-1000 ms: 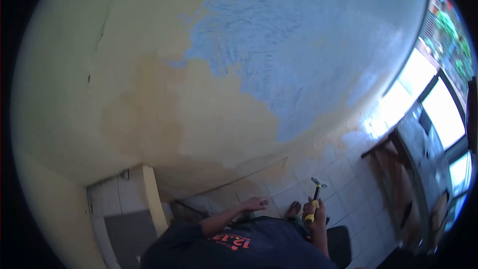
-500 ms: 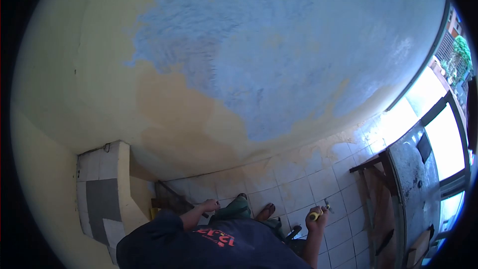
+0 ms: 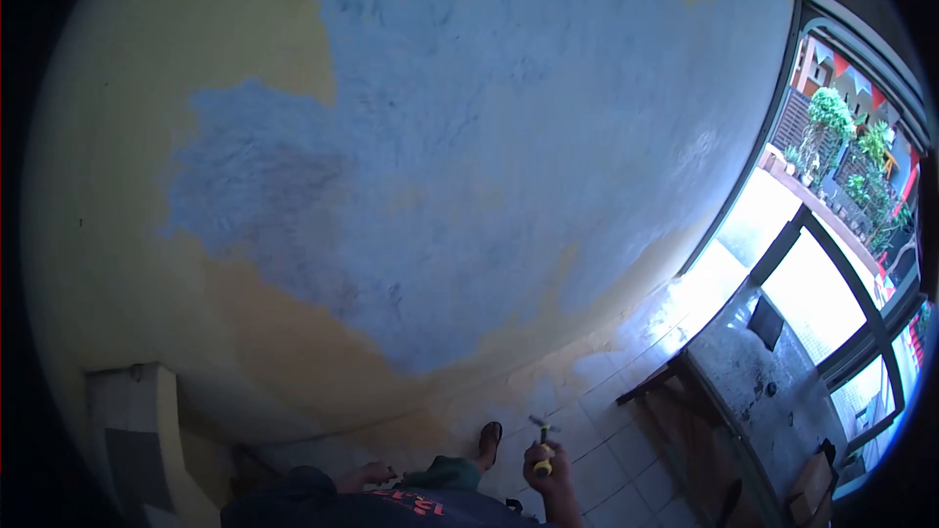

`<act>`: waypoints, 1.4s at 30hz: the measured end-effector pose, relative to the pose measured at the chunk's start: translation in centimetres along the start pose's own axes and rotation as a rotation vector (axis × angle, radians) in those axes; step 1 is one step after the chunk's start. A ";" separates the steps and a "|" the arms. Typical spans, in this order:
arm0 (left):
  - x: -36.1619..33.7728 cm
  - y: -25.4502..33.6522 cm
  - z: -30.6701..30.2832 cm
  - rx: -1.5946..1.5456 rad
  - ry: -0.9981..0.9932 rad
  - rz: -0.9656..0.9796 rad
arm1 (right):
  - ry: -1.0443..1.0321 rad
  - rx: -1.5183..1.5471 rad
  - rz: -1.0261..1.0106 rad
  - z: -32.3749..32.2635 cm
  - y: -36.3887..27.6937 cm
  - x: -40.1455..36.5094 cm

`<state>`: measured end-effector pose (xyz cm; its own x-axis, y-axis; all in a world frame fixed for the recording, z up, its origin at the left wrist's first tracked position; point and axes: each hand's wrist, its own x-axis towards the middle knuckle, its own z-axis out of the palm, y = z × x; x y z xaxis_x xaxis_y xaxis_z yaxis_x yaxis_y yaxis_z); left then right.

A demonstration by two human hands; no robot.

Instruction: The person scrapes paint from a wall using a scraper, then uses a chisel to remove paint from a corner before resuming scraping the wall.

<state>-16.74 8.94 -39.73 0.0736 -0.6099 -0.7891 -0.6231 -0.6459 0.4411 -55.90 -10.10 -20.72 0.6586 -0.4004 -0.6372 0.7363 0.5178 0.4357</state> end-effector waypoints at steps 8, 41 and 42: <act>14.6 3.6 -4.0 0.027 0.108 0.320 | -0.038 0.049 0.071 7.0 -6.5 4.2; 13.6 33.7 29.0 -0.366 0.527 -0.535 | -0.050 -1.700 -1.401 42.2 -35.9 14.1; 11.8 33.8 29.9 -0.350 0.519 -0.554 | -0.014 -1.664 -1.338 42.3 -35.8 12.7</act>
<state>-60.22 -6.31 -46.91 0.7008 -0.2404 -0.6717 -0.1191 -0.9677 0.2221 -67.34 -65.67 -17.49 -0.0047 -1.0000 -0.0006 -0.1416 0.0013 -0.9899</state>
